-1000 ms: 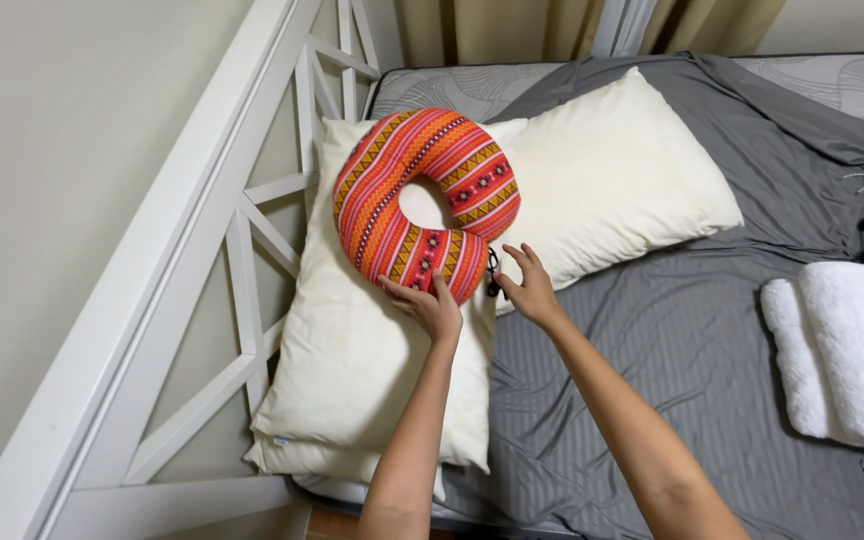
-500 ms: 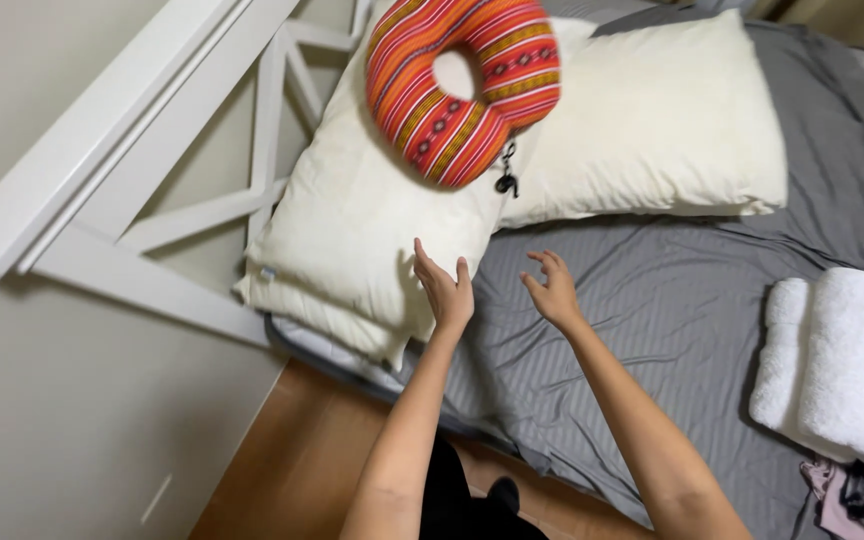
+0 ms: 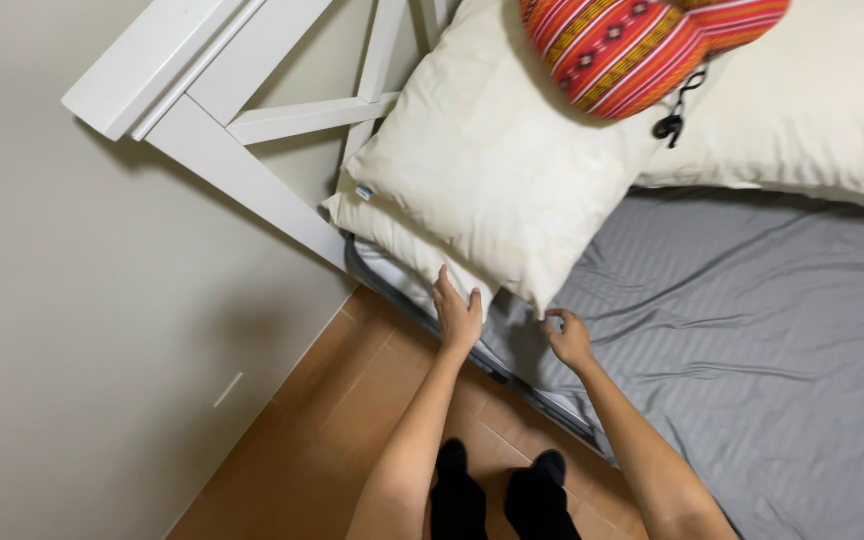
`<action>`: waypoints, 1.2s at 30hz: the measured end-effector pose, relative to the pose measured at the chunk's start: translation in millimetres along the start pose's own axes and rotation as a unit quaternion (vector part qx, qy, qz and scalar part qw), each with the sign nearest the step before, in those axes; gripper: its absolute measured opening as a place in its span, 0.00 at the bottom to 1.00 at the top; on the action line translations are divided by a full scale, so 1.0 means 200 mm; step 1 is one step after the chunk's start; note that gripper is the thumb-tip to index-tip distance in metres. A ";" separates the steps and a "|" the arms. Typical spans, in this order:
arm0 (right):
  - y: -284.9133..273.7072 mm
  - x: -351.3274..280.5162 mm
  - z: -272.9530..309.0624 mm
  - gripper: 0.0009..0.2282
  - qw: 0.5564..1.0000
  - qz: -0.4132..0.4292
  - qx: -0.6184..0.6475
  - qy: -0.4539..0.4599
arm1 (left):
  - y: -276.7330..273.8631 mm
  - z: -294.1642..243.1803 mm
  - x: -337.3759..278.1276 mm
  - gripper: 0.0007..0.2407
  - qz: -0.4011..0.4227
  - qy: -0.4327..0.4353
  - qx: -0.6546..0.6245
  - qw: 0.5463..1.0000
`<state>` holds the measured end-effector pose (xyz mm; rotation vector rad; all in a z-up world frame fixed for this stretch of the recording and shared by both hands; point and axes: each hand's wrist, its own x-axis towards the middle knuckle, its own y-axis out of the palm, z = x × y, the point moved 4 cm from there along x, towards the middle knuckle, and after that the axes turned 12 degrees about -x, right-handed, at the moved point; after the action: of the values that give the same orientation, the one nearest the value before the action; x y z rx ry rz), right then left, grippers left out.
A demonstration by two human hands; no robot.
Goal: The person folds a white striped towel and a gray sheet on a bed. They smooth and fold each item into a neat rectangle, then stack them on top of other folded items. The person also moves a neck pillow and a white pillow on the bed.
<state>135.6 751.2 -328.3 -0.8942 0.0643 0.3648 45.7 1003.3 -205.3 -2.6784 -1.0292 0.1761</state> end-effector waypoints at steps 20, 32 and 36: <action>0.30 0.15 -0.32 0.04 0.862 -0.109 0.491 0.072 | 0.34 0.50 -0.19 0.20 0.214 0.032 0.035 0.976; -0.64 -0.38 0.20 0.06 0.884 0.064 0.461 0.036 | 0.80 0.14 -0.17 0.25 0.048 -0.403 -0.511 0.758; -0.93 -0.47 0.17 0.06 0.895 0.052 0.443 0.005 | 1.18 0.21 -0.15 0.19 0.082 -0.403 -0.494 0.766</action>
<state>106.9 644.2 -148.0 0.0173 0.2676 0.3775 165.9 824.4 -312.4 -3.7710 -1.3581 1.2324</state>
